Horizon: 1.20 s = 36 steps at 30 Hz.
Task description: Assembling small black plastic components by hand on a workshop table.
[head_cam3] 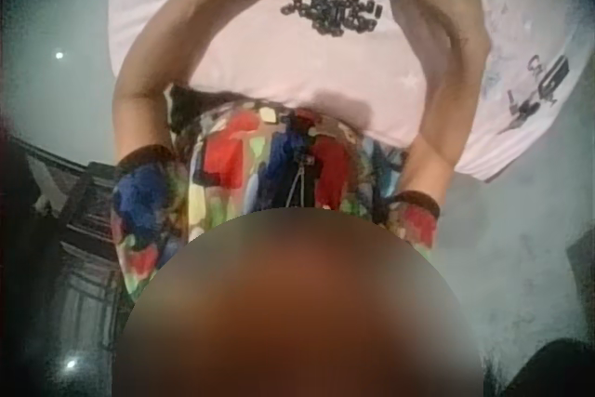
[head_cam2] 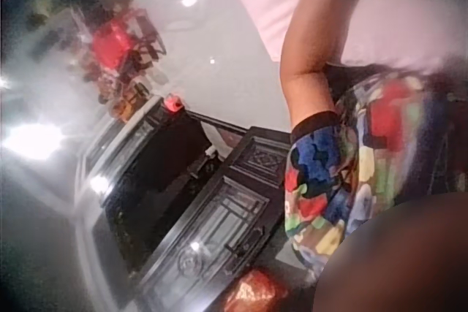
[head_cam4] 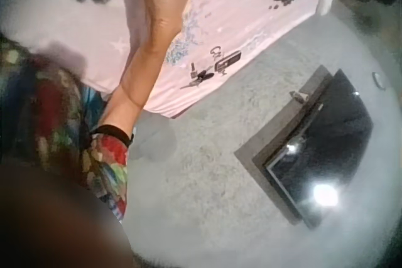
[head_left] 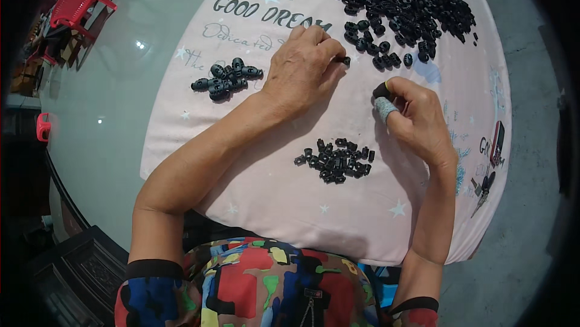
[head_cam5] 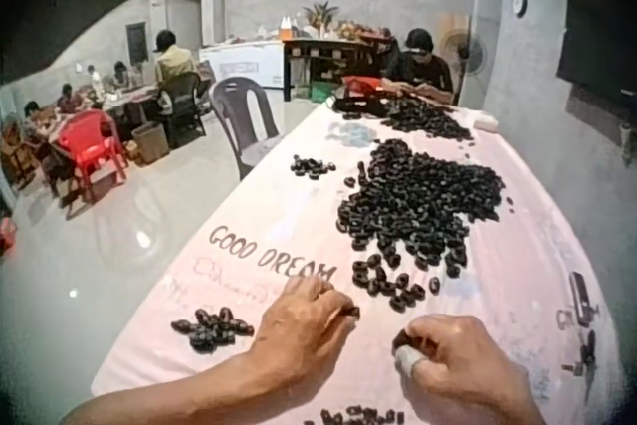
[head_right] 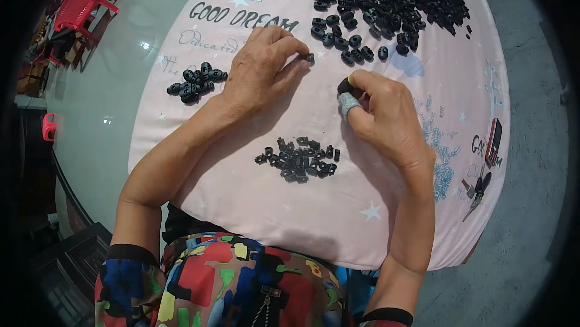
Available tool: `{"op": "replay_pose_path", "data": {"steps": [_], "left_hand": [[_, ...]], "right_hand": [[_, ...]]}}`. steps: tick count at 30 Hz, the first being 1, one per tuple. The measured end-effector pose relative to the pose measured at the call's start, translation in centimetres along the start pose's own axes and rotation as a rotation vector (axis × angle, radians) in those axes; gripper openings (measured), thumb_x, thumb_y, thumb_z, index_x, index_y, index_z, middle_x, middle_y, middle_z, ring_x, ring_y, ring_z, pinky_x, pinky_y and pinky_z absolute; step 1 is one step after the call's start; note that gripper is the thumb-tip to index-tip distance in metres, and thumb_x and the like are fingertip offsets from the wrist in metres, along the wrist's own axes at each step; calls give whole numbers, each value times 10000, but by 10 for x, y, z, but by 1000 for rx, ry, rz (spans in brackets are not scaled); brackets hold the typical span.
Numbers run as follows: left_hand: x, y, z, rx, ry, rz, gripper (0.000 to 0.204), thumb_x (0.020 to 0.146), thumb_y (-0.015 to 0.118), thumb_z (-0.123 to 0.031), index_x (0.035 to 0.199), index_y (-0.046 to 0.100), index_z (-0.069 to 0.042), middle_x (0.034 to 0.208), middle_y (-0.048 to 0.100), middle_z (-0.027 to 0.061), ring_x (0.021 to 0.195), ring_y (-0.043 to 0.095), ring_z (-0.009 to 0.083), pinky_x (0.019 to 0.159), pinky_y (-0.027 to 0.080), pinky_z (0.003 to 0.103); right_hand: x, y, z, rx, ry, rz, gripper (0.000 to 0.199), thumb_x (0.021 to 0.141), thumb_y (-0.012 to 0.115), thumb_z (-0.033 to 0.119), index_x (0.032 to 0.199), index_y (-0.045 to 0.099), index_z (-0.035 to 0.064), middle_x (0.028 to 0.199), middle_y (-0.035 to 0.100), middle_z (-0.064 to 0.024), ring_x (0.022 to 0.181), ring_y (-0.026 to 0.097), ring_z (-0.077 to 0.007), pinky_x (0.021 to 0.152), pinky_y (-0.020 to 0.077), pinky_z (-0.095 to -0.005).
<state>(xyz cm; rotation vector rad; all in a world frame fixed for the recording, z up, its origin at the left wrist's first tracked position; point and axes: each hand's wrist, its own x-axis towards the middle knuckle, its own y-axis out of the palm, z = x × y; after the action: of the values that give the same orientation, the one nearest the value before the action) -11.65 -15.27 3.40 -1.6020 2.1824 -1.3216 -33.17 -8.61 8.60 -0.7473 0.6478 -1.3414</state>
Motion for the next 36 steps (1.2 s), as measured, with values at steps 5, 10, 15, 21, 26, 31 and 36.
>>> {"op": "replay_pose_path", "data": {"steps": [5, 10, 15, 21, 26, 31, 36], "left_hand": [[-5, -5, 0, -211, -34, 21, 189, 979, 655, -124, 1112, 708, 0, 952, 682, 100, 932, 639, 213, 828, 505, 323], [-15, -5, -1, -899, -277, 203, 183, 1018, 644, -126, 1131, 701, 6, 916, 691, 16, 807, 645, 85, 719, 523, 252], [-21, -11, -5, -1247, -406, 286, 180, 1018, 659, -133, 1150, 699, -19, 960, 692, -2, 901, 628, 56, 806, 514, 219], [-23, -9, -4, -1413, -498, 365, 199, 1020, 673, -173, 1177, 701, -54, 986, 692, -15, 906, 613, 32, 795, 482, 192], [-24, -15, -9, -1443, -524, 386, 202, 1023, 668, -179, 1183, 702, -61, 979, 695, -23, 903, 610, 28, 777, 471, 189], [-22, -18, -8, -1442, -525, 436, 223, 1009, 688, -193, 1191, 699, -63, 982, 697, -20, 903, 612, 32, 783, 476, 194], [-25, -14, -6, -1457, -518, 394, 244, 985, 718, -182, 1191, 690, -55, 986, 697, -5, 918, 626, 46, 819, 501, 209]], "right_hand": [[0, 12, -5, 148, 35, 1, 117, 831, 641, 45, 906, 658, -43, 701, 625, -114, 620, 563, -136, 591, 465, -316], [1, 15, 3, 491, 28, -96, 107, 921, 700, 6, 1025, 712, -18, 850, 683, 10, 752, 583, -26, 653, 476, -201], [-1, 14, 10, 681, -15, -170, 165, 925, 721, -38, 1090, 719, -29, 965, 707, -14, 835, 637, -56, 755, 522, -203], [-5, 15, 14, 744, -58, -201, 190, 936, 713, -40, 1127, 721, -42, 1034, 727, -45, 918, 678, -84, 825, 552, -226], [-6, 18, 14, 688, -44, -193, 193, 942, 703, -39, 1133, 727, -40, 1070, 730, -60, 968, 691, -98, 851, 559, -238], [-4, 22, 6, 497, -155, -262, 210, 887, 723, -47, 1094, 749, -28, 997, 721, -44, 826, 629, -70, 724, 506, -201], [-1, 29, 8, 474, -232, -295, 211, 857, 729, -54, 1059, 768, -9, 973, 714, -38, 769, 580, -60, 656, 461, -198]]}}
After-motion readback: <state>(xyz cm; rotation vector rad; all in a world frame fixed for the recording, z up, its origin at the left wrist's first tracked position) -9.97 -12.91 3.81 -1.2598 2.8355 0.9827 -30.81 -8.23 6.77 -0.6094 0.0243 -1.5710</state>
